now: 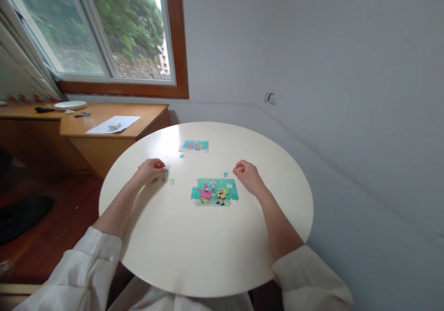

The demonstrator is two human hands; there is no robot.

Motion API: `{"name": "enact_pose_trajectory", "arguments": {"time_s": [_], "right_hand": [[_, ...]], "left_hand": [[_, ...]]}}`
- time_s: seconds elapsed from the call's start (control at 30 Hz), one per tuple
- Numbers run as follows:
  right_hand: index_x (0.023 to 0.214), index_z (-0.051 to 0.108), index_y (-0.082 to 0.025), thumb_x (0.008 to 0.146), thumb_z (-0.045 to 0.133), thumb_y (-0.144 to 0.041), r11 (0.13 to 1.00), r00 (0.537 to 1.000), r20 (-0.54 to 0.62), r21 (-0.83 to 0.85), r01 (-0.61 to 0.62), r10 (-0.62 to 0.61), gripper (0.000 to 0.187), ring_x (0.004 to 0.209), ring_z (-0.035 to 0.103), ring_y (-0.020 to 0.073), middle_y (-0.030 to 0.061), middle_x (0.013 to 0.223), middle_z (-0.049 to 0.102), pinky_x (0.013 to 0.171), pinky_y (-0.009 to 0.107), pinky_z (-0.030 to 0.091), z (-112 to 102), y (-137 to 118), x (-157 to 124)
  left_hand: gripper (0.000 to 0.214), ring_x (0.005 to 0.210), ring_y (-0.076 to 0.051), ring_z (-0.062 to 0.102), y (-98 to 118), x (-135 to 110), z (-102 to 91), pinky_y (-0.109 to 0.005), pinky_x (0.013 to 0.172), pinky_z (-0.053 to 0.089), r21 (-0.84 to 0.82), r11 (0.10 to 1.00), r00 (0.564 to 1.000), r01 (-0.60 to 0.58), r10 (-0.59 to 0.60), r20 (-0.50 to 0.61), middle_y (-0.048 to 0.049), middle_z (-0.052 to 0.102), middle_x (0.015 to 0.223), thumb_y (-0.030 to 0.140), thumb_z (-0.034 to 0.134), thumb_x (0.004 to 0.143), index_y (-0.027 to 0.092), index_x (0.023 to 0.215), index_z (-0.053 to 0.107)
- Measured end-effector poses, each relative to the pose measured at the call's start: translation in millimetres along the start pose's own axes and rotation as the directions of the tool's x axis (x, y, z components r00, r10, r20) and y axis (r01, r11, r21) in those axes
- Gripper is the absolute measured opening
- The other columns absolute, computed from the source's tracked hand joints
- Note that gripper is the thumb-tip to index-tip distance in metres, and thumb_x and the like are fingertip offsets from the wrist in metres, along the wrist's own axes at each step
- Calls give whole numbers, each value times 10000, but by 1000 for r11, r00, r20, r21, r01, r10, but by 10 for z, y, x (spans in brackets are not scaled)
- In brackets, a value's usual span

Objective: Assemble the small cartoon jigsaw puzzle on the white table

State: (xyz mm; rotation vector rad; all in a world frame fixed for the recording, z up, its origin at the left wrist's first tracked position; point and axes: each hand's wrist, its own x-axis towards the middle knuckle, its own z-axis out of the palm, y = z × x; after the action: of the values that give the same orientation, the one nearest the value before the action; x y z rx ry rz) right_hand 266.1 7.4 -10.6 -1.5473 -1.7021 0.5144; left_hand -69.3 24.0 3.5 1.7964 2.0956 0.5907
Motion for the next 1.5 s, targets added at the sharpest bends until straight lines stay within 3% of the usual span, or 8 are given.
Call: {"name": "enact_pose_trajectory", "arguments": {"time_s": [0.77,1.17,1.5], "right_hand": [[662,528,-176,649,485,-293,1000,1000,12,-17,17,-17,125,458,383,88,-43,493,456,451,212,272,17,26,5],[671,531,-173,655,484,-314,1000,1000,17,-20,18,-17,149,460,390,92,-36,501,466,450,217,275,17,39,6],[664,526,-170,653,489,-306,999,1000,17,-51,18,-17,141,461,391,92,-36,495,457,455,219,275,5,-2,-5]], "left_hand": [[129,827,-214,579,14,14,15,-323,757,319,134,991,1000,-9,9,4,-12,671,835,273,558,668,199,750,624],[98,794,-226,585,38,-33,20,-373,790,307,114,993,1000,-6,8,-20,-28,672,786,259,582,646,185,700,616],[159,810,-206,575,-60,-45,-168,-339,774,341,-3,1000,997,31,-31,-74,-32,661,826,278,511,717,183,751,633]]}}
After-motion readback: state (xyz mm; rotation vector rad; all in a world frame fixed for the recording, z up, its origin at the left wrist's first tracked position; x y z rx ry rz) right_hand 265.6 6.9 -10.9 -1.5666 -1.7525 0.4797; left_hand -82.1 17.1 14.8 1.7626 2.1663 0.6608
